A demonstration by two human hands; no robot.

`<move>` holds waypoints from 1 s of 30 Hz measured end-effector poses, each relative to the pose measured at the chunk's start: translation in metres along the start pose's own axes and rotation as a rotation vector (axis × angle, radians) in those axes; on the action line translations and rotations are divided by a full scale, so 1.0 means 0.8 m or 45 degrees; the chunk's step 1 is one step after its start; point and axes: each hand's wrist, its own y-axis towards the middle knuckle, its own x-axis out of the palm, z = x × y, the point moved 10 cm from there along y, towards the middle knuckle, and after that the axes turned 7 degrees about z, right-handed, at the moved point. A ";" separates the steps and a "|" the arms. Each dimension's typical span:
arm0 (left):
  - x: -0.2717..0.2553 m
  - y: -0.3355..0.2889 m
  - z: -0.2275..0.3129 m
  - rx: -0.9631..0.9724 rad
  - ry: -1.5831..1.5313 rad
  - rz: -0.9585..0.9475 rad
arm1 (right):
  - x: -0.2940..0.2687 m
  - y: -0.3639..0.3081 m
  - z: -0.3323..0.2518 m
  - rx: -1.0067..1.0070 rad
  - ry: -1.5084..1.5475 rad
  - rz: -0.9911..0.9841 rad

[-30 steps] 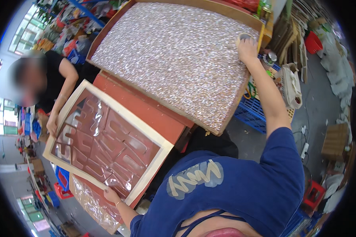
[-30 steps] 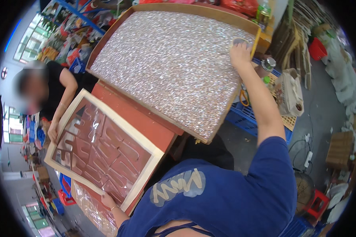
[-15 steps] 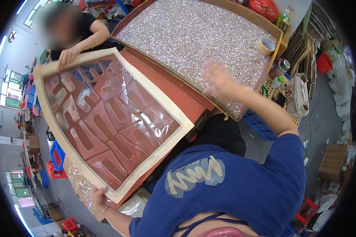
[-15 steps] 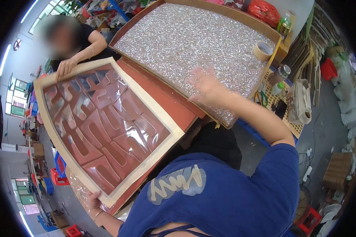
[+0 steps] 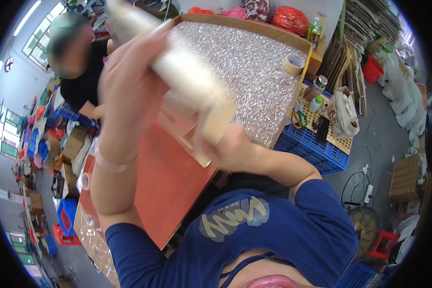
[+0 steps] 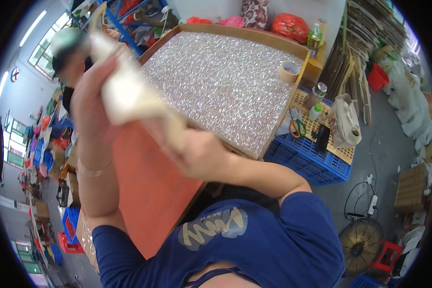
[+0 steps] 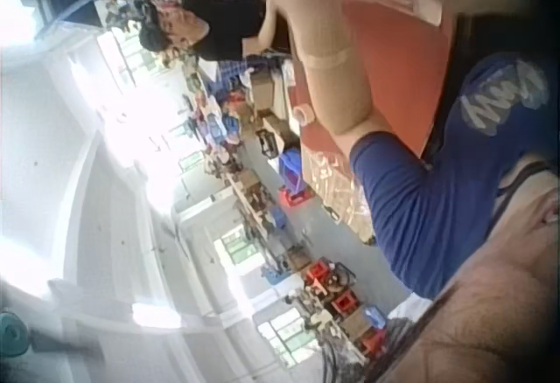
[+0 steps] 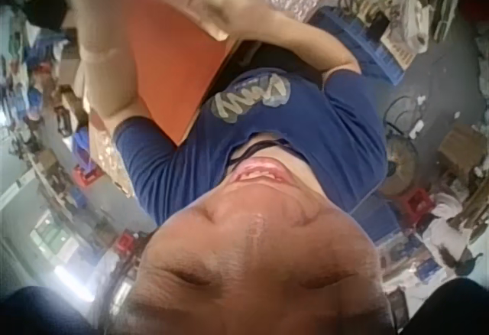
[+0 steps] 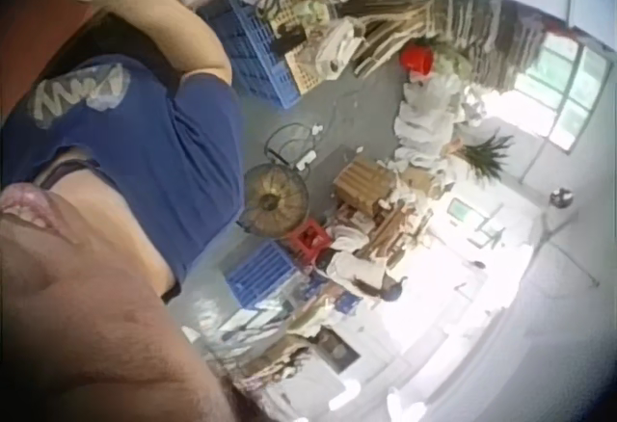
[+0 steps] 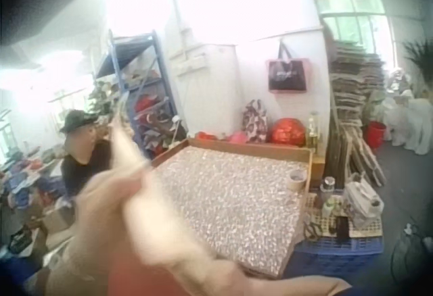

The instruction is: Apply adhesive tape and protective film to shoe patterns or cut components as part of a manufacturing process.

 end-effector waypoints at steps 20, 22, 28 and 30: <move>-0.218 0.095 -0.476 -0.466 2.195 -0.444 | -0.161 -0.107 0.576 1.202 -1.272 -0.232; -0.218 0.093 -0.482 -0.464 2.155 -0.479 | -0.175 -0.100 0.570 1.023 -1.427 -0.284; -0.217 0.094 -0.482 -0.474 2.062 -0.467 | -0.212 -0.155 0.596 1.383 -1.946 -0.501; -0.220 0.096 -0.482 -0.469 2.057 -0.486 | -0.217 -0.154 0.597 1.376 -1.942 -0.481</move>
